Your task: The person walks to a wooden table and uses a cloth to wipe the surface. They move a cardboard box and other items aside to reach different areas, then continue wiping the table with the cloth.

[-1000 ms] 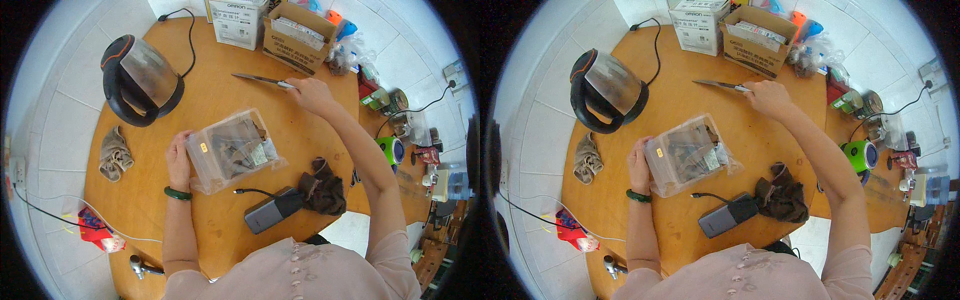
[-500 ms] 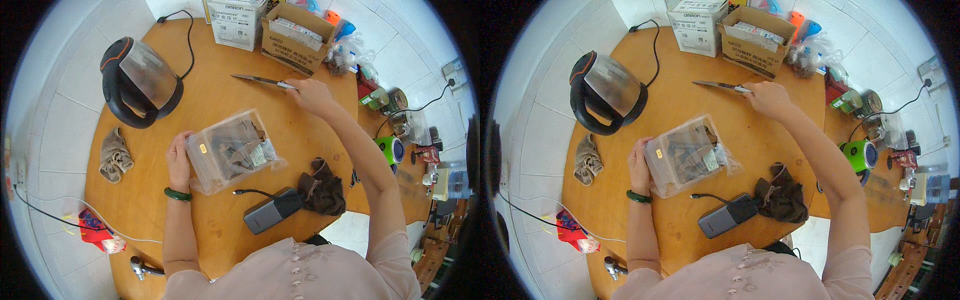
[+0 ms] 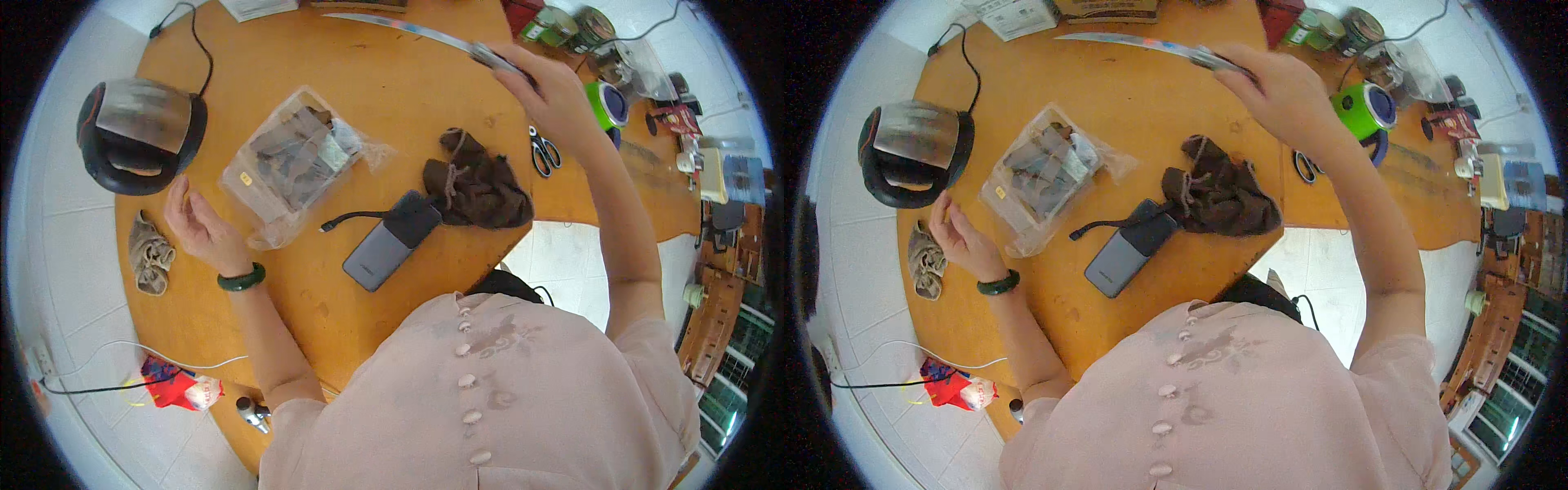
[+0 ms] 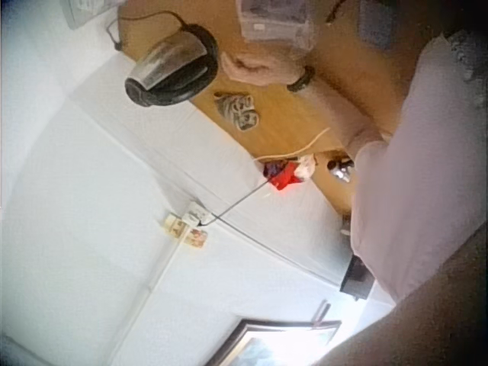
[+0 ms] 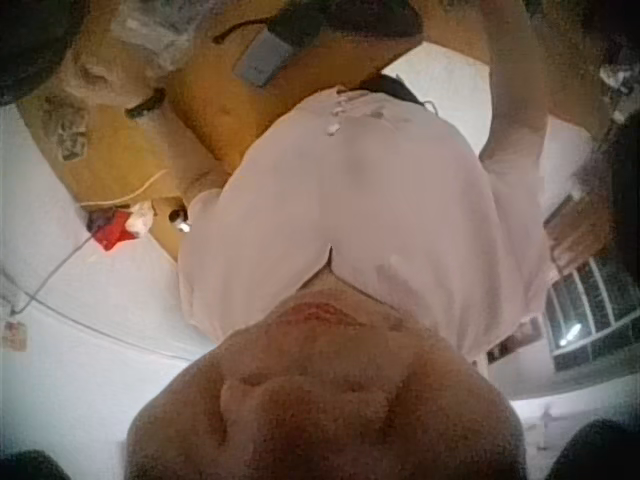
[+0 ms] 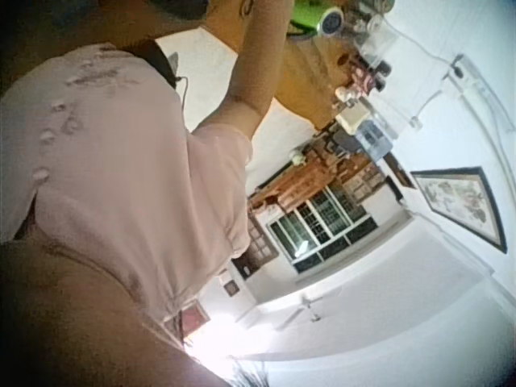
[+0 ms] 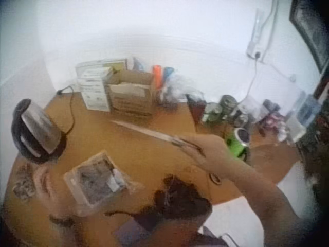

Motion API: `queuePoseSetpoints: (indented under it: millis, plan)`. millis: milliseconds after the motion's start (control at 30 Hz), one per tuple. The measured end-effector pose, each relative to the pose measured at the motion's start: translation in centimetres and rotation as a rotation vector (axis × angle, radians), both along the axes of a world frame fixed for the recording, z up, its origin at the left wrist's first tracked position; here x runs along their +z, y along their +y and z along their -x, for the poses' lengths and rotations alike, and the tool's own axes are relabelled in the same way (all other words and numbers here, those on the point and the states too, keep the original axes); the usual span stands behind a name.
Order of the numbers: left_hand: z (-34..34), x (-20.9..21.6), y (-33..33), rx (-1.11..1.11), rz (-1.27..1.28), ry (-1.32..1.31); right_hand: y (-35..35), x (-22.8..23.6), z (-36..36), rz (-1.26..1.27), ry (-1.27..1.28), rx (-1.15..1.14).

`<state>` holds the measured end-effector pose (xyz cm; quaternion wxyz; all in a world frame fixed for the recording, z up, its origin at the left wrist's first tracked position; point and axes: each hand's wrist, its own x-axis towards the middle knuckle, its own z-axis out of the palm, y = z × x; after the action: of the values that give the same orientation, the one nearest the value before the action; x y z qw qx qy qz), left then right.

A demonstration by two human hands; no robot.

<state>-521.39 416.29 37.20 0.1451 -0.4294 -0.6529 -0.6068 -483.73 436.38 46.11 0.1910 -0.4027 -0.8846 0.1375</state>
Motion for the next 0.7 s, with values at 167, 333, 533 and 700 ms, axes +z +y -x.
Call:
queuePoseSetpoints:
  millis: [167,333,533,700]
  plan:
    - [-9.0,6.2,-0.5,-0.567,0.349,0.231,-8.4,0.7,-9.2,0.199,0.189,-0.249]
    - [-19.5,6.9,0.4,-1.063,0.662,0.585,-13.3,-0.3,-13.9,0.279,0.316,-0.39]
    - [-25.8,4.3,3.8,-0.952,1.094,0.982,-14.0,-0.1,-17.7,0.274,0.402,-0.302]
    - [-27.4,3.8,9.2,-1.063,1.096,0.598,-13.3,0.3,-23.1,0.251,0.473,-0.271]
